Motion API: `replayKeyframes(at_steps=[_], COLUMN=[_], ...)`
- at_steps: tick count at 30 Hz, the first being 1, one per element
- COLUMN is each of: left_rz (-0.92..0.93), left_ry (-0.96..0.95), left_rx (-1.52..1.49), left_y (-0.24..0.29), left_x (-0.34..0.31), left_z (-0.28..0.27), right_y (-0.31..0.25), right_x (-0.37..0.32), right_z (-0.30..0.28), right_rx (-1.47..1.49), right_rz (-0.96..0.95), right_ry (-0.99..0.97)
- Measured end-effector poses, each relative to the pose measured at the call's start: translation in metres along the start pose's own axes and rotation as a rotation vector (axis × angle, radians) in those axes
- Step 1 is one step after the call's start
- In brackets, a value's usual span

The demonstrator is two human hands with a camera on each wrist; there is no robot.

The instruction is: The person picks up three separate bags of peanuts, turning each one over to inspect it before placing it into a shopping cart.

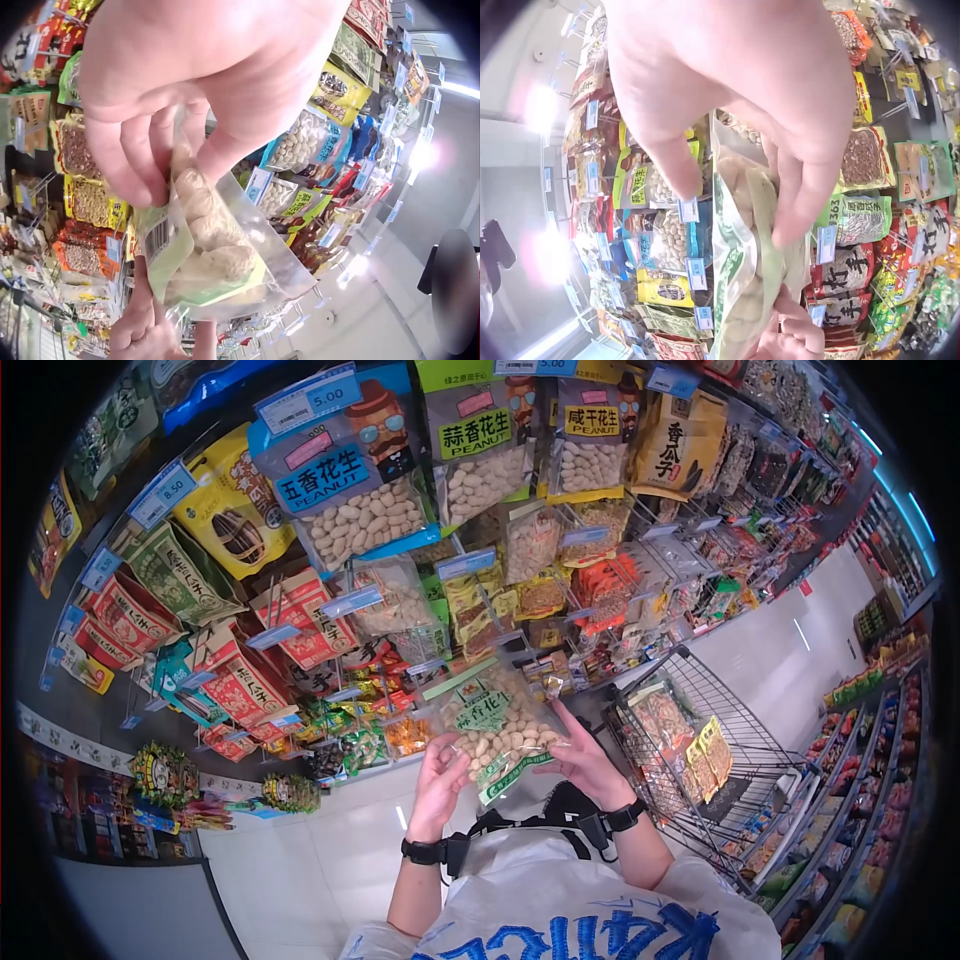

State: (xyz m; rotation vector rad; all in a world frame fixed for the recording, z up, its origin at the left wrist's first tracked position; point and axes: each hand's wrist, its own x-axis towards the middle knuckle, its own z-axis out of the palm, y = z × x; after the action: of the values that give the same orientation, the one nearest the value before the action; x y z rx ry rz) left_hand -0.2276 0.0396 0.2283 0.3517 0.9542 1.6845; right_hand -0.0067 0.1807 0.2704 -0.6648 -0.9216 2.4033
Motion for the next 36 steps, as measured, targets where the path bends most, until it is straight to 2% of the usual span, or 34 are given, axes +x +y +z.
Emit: replayKeyframes(at_steps=[3,6,8,12,16,19,24,27,30,36], left_rz=[0.056,0.116,0.073,0.089,0.076,0.057,-0.043,-0.137,-0.258,-0.443], left_ry=[0.053,0.002,-0.035,-0.098,-0.123,-0.14,-0.188,-0.156,-0.127,-0.144], left_rx=[-0.017,0.062,0.176,0.424,0.49,0.531,0.594,0.57,0.578,0.732], left_y=[-0.013,-0.038,-0.052,-0.067,-0.095,-0.126,-0.194,-0.237,-0.284,-0.375], left_x=[0.004,0.015,0.02,0.03,0.05,0.068,0.109,0.131,0.153,0.183], left_z=[0.018,0.028,0.032,0.068,0.107,0.147,0.214,0.259,0.283,0.325], right_y=[0.011,0.04,0.047,0.029,-0.004,-0.037,-0.068,-0.085,-0.088,-0.066], right_x=[-0.001,-0.001,-0.007,-0.016,-0.022,-0.036,-0.065,-0.084,-0.099,-0.116], right_z=[-0.013,-0.05,-0.057,-0.059,-0.097,-0.133,-0.228,-0.281,-0.33,-0.427], right_rx=[0.193,0.394,0.488,0.514,0.541,0.568,0.653,0.741,0.749,0.871], right_rz=[-0.009,-0.004,0.094,0.106,0.066,0.006,-0.074,-0.01,0.034,-0.021], right_ry=[0.091,0.174,0.196,0.27,0.265,0.273,0.306,0.298,0.343,0.507])
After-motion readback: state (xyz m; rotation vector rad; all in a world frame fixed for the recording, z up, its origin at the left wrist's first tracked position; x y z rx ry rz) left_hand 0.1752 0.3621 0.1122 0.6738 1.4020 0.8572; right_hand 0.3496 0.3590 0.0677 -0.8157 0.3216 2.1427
